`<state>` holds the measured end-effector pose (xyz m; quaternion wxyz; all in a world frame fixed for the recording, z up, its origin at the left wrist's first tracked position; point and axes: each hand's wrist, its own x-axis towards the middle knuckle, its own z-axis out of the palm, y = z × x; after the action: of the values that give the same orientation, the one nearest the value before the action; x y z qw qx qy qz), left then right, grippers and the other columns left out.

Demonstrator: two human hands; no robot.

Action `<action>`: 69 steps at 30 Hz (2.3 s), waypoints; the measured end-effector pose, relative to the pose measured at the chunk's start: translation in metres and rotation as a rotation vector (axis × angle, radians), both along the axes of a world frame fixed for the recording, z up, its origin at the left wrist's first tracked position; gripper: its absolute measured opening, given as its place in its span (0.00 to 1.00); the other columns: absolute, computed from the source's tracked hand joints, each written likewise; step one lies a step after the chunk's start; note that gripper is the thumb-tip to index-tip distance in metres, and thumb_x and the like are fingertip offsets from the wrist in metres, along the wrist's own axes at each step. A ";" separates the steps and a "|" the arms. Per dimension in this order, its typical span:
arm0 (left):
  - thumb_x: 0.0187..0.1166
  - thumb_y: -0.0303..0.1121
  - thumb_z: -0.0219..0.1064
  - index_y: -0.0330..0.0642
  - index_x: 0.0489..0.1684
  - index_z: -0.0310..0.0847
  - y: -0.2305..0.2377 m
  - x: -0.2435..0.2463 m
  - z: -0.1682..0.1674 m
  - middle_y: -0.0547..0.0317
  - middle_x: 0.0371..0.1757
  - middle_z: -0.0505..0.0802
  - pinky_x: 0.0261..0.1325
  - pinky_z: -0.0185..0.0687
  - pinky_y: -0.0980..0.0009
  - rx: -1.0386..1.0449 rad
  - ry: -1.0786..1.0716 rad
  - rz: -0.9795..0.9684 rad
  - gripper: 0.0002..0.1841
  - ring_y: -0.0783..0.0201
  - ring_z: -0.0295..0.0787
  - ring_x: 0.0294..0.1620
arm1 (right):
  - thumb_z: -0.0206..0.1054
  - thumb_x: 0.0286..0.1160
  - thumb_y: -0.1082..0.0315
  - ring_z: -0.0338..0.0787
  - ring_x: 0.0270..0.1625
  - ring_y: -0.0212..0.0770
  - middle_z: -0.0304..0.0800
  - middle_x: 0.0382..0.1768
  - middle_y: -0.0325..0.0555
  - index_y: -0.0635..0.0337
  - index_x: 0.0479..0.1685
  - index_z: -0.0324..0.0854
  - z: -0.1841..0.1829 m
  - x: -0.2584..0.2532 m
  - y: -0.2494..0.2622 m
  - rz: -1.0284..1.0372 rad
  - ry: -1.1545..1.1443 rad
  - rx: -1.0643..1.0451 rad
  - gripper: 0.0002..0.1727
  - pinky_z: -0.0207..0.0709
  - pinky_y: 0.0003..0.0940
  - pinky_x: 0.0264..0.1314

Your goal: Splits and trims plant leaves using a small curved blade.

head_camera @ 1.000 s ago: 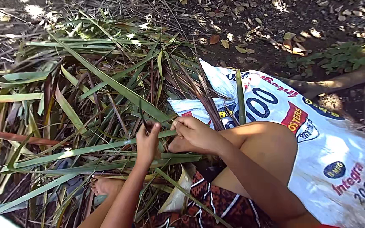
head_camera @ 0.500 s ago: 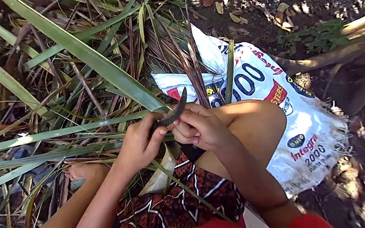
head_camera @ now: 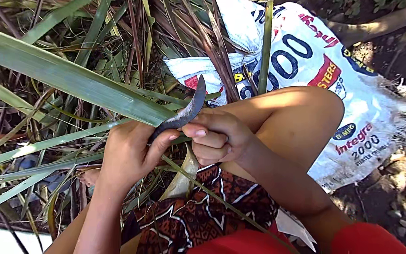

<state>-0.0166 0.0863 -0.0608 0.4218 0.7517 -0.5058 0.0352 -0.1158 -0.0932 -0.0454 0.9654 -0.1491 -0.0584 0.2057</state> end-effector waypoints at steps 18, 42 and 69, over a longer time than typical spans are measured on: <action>0.83 0.37 0.66 0.60 0.64 0.81 0.000 0.016 -0.028 0.81 0.37 0.91 0.40 0.83 0.87 -0.290 1.197 -0.431 0.14 0.84 0.86 0.35 | 0.48 0.87 0.64 0.63 0.07 0.12 0.63 0.07 0.23 0.59 0.37 0.80 -0.019 0.003 0.008 0.016 0.148 0.161 0.16 0.58 0.06 0.10; 0.79 0.42 0.71 0.57 0.49 0.92 0.038 0.023 -0.002 0.78 0.41 0.95 0.40 0.82 0.85 -0.456 1.064 -0.545 0.08 0.83 0.88 0.38 | 0.47 0.89 0.69 0.61 0.13 0.09 0.63 0.14 0.18 0.52 0.32 0.76 0.016 -0.028 -0.011 0.236 -0.219 -0.450 0.16 0.54 0.05 0.14; 0.77 0.41 0.72 0.64 0.55 0.92 0.052 0.020 0.032 0.77 0.49 0.96 0.50 0.84 0.81 -0.515 0.801 -0.109 0.12 0.81 0.90 0.47 | 0.47 0.88 0.71 0.79 0.38 0.21 0.84 0.40 0.48 0.69 0.72 0.75 0.000 -0.038 -0.005 -0.473 -0.612 -1.369 0.21 0.72 0.09 0.43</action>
<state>0.0038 0.1384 -0.0292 0.7574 0.5494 -0.3168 -0.1553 -0.1538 -0.0985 -0.0450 0.6180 -0.7692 -0.1489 -0.0652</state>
